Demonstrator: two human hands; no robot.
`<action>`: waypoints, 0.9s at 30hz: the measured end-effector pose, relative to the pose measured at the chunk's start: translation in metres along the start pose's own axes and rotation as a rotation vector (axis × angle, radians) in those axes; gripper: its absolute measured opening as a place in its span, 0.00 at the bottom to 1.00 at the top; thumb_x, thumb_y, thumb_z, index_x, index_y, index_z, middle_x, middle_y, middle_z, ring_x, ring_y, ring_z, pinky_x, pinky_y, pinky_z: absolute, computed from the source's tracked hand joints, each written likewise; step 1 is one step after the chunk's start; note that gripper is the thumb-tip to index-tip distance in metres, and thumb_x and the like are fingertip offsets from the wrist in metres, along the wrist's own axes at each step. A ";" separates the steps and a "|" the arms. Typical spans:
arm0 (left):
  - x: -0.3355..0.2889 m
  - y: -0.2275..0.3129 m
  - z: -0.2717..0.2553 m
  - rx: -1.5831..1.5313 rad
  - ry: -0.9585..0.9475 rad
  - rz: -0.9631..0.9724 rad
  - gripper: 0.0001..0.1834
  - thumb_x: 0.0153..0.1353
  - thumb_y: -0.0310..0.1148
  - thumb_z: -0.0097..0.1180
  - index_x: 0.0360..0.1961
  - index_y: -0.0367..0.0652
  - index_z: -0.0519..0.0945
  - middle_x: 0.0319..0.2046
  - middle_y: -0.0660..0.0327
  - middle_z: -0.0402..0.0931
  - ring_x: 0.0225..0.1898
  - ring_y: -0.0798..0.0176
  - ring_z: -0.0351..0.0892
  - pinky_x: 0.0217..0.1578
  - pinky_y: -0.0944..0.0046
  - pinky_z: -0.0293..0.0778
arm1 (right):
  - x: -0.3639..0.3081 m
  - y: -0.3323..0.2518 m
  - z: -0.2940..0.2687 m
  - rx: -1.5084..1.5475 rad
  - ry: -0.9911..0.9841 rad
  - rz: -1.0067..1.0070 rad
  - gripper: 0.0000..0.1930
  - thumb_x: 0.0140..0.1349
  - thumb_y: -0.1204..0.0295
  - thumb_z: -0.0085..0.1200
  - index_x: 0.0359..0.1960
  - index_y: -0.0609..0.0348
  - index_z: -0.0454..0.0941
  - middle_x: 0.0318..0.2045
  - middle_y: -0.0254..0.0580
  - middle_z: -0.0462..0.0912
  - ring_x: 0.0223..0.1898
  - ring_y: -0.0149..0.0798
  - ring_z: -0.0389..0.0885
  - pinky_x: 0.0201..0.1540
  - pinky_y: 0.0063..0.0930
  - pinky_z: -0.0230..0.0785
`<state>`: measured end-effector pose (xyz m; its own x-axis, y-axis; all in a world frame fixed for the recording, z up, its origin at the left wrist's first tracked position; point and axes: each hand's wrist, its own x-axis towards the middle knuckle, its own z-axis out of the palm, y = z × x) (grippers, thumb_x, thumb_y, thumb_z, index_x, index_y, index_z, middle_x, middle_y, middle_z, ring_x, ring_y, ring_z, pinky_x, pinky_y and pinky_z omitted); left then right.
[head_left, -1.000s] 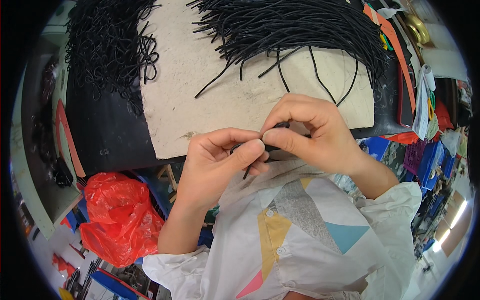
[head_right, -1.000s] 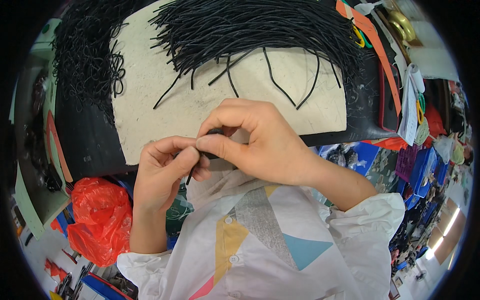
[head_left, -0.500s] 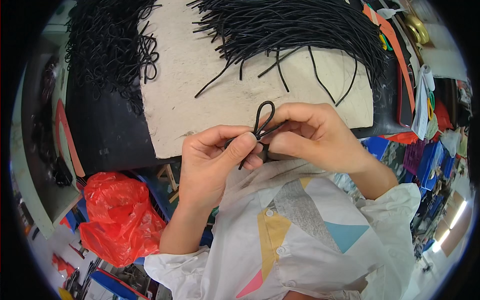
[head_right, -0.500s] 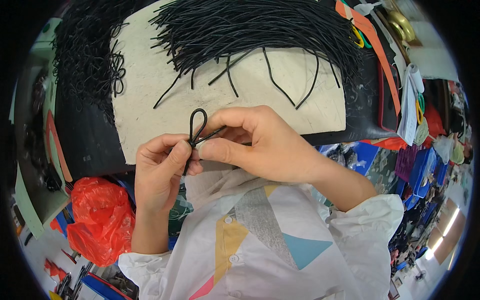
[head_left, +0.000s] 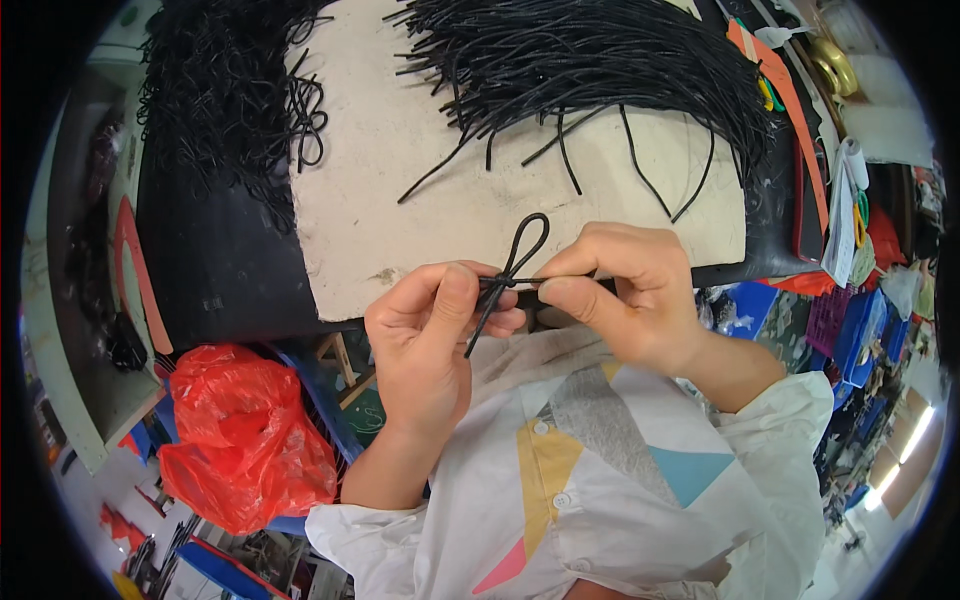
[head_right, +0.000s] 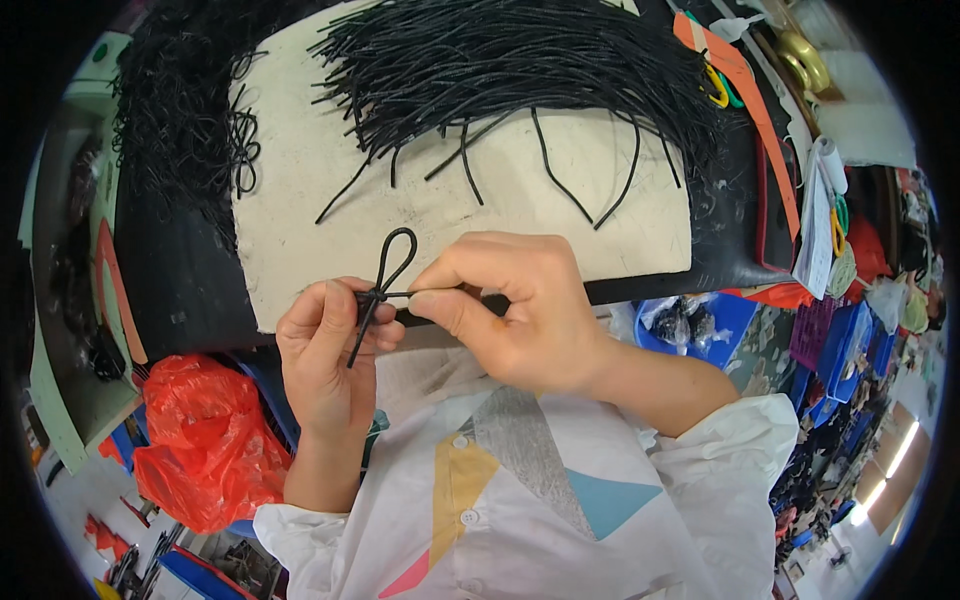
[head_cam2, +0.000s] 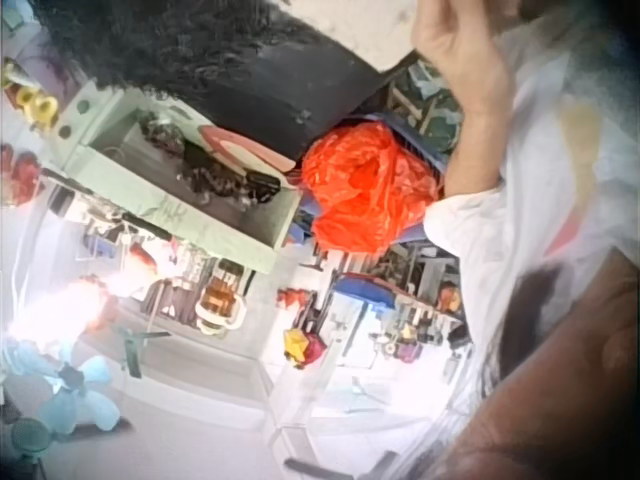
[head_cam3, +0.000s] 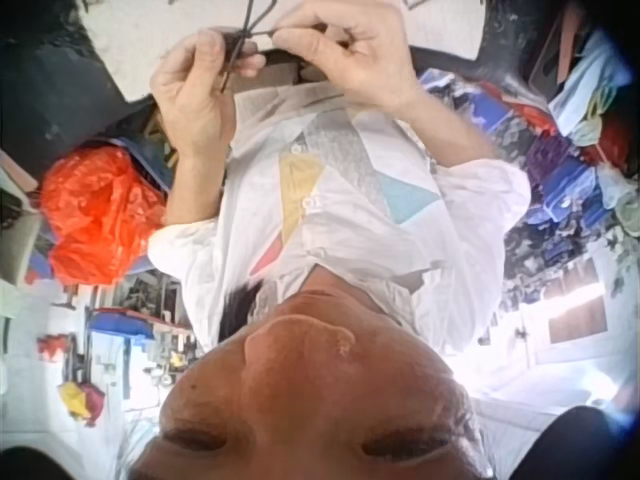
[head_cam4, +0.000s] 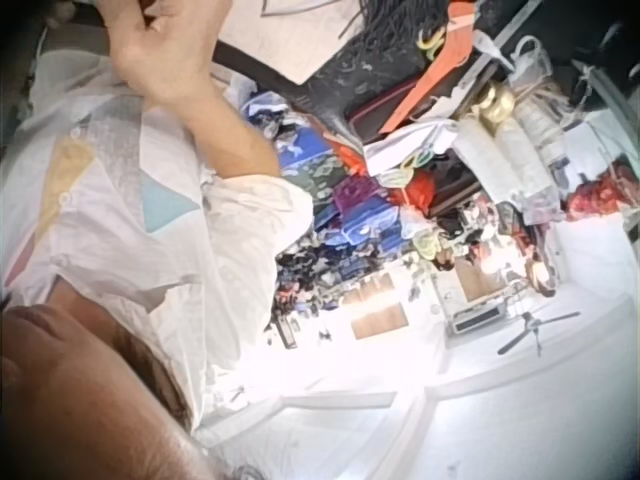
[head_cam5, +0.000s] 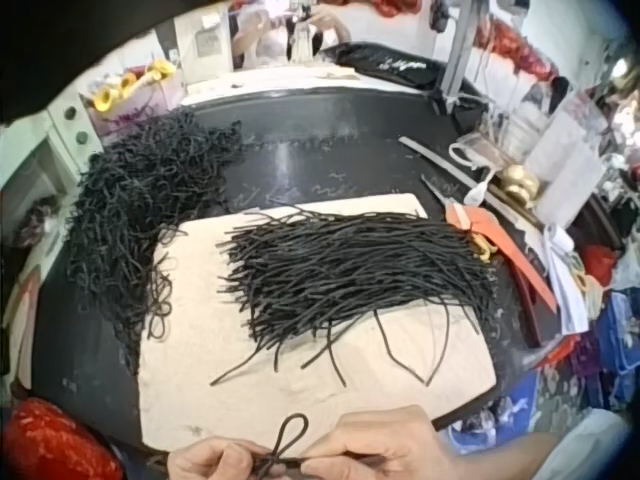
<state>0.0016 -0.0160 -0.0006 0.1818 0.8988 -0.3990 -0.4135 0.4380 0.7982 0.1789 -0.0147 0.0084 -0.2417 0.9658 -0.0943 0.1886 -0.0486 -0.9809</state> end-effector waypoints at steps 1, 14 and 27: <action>0.002 0.003 -0.001 0.046 -0.012 0.025 0.11 0.59 0.30 0.49 0.33 0.29 0.75 0.26 0.54 0.77 0.24 0.65 0.77 0.27 0.71 0.74 | 0.001 -0.002 0.000 -0.014 0.008 0.000 0.03 0.51 0.78 0.53 0.28 0.61 0.77 0.23 0.41 0.77 0.24 0.32 0.74 0.26 0.22 0.64; 0.080 0.075 -0.031 1.425 0.347 1.148 0.09 0.47 0.23 0.58 0.32 0.41 0.80 0.35 0.58 0.76 0.39 0.60 0.74 0.40 0.66 0.69 | 0.071 0.036 -0.068 -1.190 0.220 -0.570 0.06 0.42 0.79 0.52 0.24 0.55 0.72 0.27 0.33 0.70 0.36 0.37 0.68 0.40 0.31 0.56; 0.053 0.034 0.017 1.204 0.082 0.913 0.11 0.39 0.25 0.63 0.28 0.41 0.81 0.25 0.62 0.70 0.22 0.65 0.65 0.21 0.68 0.61 | 0.061 -0.005 -0.033 -0.457 0.114 -0.468 0.05 0.48 0.77 0.55 0.28 0.59 0.74 0.23 0.38 0.75 0.25 0.37 0.74 0.29 0.26 0.65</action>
<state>0.0125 0.0469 0.0133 0.2085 0.8774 0.4320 0.6087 -0.4622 0.6449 0.1951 0.0531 0.0128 -0.2987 0.8810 0.3670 0.4791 0.4710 -0.7407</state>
